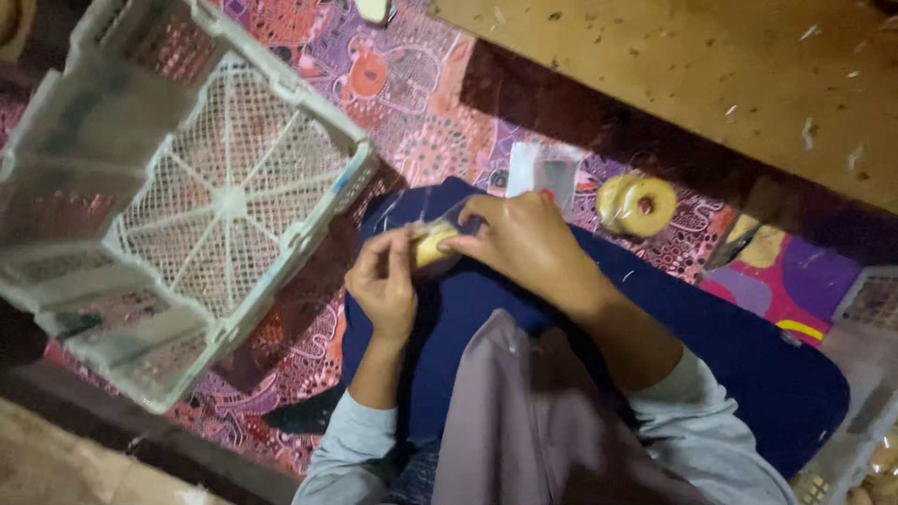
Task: The person sits on the floor and repeatedly picks up doughnuts from a wooden board, places them into clear plastic bags, and sets the packaged items into a white crate. The process is repeated for multiple doughnuts throughout the clip.
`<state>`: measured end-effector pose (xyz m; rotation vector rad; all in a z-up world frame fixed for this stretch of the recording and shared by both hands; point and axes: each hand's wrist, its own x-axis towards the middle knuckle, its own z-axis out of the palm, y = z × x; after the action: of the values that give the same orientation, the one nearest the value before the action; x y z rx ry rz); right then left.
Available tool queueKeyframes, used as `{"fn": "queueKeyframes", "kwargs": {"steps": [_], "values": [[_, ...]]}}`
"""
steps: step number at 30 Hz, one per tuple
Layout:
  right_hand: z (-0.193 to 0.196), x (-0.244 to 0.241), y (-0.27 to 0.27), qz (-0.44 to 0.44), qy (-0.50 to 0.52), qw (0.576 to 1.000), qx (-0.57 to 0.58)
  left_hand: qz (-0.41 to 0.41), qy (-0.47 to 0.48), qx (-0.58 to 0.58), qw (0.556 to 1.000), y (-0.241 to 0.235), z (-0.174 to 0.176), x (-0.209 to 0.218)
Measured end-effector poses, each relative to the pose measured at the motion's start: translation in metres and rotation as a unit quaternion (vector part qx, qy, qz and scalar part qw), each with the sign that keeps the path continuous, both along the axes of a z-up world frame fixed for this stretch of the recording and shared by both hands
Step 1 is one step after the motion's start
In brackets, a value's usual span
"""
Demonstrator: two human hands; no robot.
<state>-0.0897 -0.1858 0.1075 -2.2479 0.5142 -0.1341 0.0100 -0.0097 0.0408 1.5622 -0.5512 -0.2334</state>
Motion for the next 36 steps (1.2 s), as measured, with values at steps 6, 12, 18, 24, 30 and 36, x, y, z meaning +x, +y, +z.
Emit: {"fn": "queueKeyframes", "kwargs": {"steps": [6, 12, 18, 24, 30, 36], "values": [[-0.004, 0.005, 0.045, 0.061, -0.115, 0.989, -0.072, 0.043, 0.158, -0.082, 0.983, 0.012, -0.022, 0.004], [-0.02, 0.02, 0.051, 0.06, -0.265, 0.955, -0.115, 0.03, 0.055, 0.026, 0.998, 0.009, -0.019, -0.005], [-0.001, 0.024, -0.001, -0.157, 0.073, 0.98, -0.095, 0.087, 0.033, -0.017, 0.996, 0.016, -0.003, -0.023], [-0.086, -0.043, 0.05, -0.09, -0.12, 0.845, 0.513, 0.053, -0.154, 0.026, 0.986, 0.005, 0.007, -0.044], [-0.141, -0.022, 0.055, -0.068, -0.114, 0.859, 0.494, -0.002, 0.245, -0.063, 0.967, 0.013, -0.027, 0.013], [-0.094, -0.005, 0.047, -0.144, -0.18, 0.947, 0.225, -0.012, 0.208, -0.014, 0.978, 0.025, -0.043, 0.011]]}}
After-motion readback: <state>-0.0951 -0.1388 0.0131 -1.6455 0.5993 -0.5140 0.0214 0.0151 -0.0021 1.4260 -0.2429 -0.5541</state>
